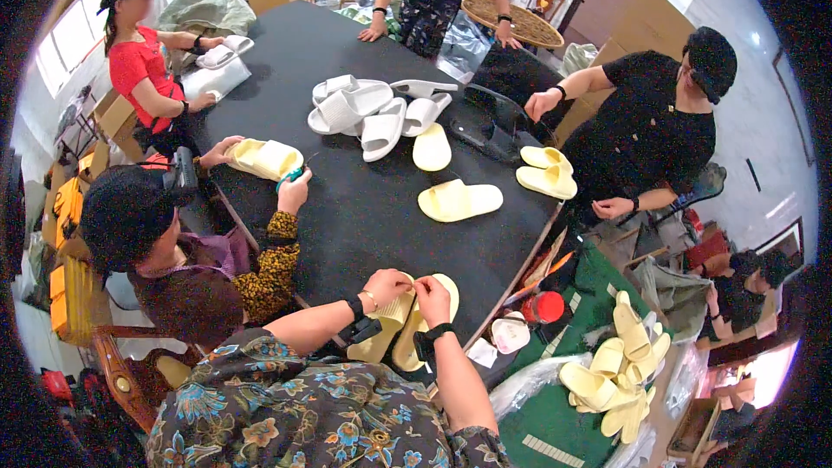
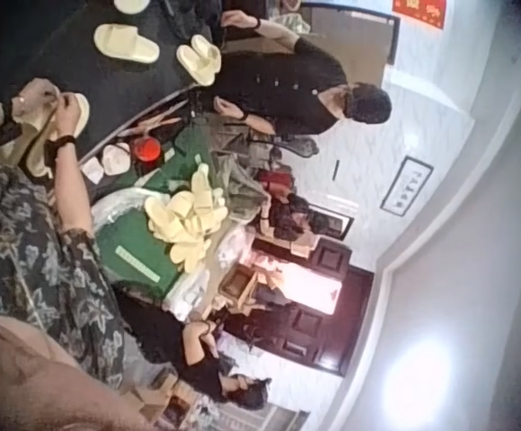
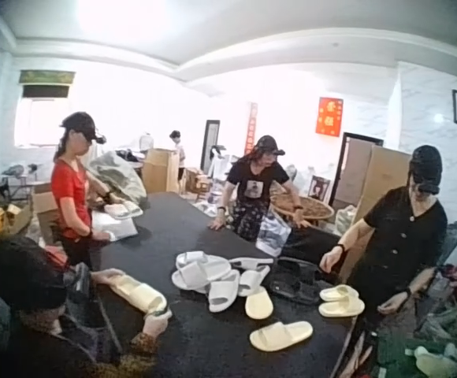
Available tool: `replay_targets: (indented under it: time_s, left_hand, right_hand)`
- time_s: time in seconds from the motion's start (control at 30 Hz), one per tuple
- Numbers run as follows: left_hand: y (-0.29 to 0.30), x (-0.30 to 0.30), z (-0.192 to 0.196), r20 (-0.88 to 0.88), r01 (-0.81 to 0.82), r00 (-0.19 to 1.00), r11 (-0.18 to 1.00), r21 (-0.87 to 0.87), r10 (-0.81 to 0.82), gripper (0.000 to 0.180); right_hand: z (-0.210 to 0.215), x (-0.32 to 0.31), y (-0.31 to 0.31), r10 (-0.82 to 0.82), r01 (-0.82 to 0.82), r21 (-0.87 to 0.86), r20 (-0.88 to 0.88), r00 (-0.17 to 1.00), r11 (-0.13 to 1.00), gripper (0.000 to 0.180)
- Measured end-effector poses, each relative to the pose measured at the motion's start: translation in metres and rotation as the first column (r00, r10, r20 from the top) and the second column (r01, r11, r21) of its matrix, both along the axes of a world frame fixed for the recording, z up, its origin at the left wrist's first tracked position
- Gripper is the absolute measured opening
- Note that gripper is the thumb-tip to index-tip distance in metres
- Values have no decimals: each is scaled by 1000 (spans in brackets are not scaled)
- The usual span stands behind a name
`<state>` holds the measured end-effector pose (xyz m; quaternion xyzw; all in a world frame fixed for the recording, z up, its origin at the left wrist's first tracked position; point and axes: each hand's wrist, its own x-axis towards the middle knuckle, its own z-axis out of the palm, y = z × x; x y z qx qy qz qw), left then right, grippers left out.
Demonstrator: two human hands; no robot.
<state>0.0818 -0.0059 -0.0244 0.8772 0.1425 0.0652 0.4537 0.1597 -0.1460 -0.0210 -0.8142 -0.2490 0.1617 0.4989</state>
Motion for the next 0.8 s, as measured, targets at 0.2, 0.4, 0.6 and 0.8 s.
replay_targets:
  time_s: [0.2,0.4,0.6,0.8]
  left_hand:
    - [0,-3,3,18,18,1000,1000,17,-19,17]
    - [-5,0,-1,-50,-102,994,991,-81,99,17]
    - [-1,-1,-4,-2,-35,999,990,-140,35,17]
    - [-4,2,-4,-33,-52,998,998,-42,51,19]
  right_hand:
    - [2,-1,3,20,-18,-58,28,999,998,12]
    - [4,-3,1,6,-5,-38,16,1000,999,13]
    - [4,-1,2,0,0,-41,18,1000,999,13]
    - [-1,1,2,4,-4,-30,10,1000,1000,13]
